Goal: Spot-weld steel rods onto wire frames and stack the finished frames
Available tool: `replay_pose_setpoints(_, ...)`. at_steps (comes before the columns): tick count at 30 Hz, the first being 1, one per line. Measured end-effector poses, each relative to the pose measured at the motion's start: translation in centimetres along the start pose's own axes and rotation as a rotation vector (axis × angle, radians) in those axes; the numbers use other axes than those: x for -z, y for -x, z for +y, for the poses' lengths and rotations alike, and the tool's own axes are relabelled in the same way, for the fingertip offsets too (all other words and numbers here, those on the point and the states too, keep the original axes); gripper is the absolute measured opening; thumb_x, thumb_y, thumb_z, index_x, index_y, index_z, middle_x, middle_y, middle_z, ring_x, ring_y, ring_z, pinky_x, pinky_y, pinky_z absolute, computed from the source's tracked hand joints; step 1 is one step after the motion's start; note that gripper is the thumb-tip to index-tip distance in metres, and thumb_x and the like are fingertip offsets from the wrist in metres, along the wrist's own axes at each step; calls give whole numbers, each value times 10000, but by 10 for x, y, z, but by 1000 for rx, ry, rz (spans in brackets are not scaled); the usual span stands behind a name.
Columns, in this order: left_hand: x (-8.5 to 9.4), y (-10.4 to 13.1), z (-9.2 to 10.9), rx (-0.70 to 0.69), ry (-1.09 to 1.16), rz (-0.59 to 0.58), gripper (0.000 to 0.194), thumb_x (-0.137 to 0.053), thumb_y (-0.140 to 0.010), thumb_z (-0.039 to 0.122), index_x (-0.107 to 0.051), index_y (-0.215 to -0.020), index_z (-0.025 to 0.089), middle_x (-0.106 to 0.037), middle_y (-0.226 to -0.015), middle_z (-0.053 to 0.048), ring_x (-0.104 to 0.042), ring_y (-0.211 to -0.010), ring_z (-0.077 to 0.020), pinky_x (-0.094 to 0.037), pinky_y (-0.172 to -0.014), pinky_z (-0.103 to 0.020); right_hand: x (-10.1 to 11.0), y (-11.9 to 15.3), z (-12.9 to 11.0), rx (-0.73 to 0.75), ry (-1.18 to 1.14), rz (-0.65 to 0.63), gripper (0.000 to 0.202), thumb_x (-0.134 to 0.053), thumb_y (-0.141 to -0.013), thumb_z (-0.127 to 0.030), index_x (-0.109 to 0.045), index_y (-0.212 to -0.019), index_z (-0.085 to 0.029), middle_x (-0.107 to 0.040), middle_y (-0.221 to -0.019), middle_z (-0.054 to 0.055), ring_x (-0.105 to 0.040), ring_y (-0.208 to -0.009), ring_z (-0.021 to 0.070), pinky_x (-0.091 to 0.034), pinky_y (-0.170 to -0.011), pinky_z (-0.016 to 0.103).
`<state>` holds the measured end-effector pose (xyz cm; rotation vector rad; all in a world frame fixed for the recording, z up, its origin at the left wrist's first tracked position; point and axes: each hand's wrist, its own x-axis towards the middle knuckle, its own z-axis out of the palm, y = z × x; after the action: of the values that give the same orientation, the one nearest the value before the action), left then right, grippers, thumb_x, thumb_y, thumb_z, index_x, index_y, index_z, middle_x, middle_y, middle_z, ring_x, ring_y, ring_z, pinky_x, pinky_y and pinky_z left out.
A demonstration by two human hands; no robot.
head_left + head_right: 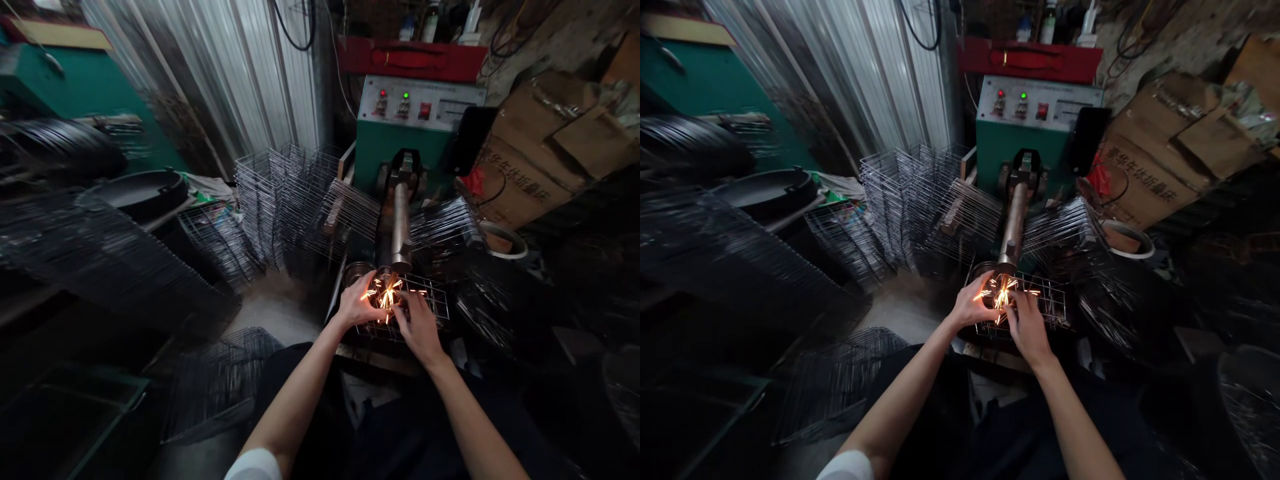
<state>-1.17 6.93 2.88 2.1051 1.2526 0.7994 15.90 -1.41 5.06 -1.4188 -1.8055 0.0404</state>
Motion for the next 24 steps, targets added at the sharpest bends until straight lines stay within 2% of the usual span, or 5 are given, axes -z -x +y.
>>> replay_pose_setpoints(7,-1,4,7,57,-68,39,1067,-820,-587,504,-321,-1503,277,-546,-1435,-99,-587,-1247,-352,-487,-1044,-458,2,2,3,-13,6,28,266,-545,-969,-276,-525,-1226,-209,-612,-1074,106,-623,-1006,268,-532,-890,454)
replay_pose_setpoints(10,4,-2,5,8,-62,12,1081,-844,-547,471,-355,-1489,270,-550,-1433,-105,-577,-1258,-367,-480,-1058,-476,1,2,2,-2,12,44,302,-551,-965,-294,-502,-1248,-203,-611,-1109,125,-612,-1056,289,-527,-914,480)
replay_pose_setpoints(15,5,-10,-4,-90,69,10,1027,-856,-541,409,-413,-1455,258,-570,-1423,-81,-563,-1287,-327,-457,-1102,-457,1,-1,-3,-50,-5,35,320,-561,-953,-323,-500,-1247,-211,-600,-1105,120,-609,-1061,290,-538,-920,488)
replay_pose_setpoints(19,-5,-13,-10,-34,220,14,982,-856,-562,420,-441,-1435,250,-627,-1350,-56,-633,-1190,-291,-506,-1053,-434,4,-10,0,-76,7,-6,403,-579,-929,-295,-461,-1299,-189,-581,-1155,147,-598,-1091,309,-531,-936,511)
replay_pose_setpoints(24,-12,-29,-17,-26,241,37,1058,-883,-516,441,-425,-1446,229,-615,-1367,-67,-650,-1154,-287,-513,-1042,-436,5,-23,10,-14,60,-35,401,-524,-905,-183,-447,-1294,-121,-545,-1158,191,-575,-1099,333,-500,-959,559)
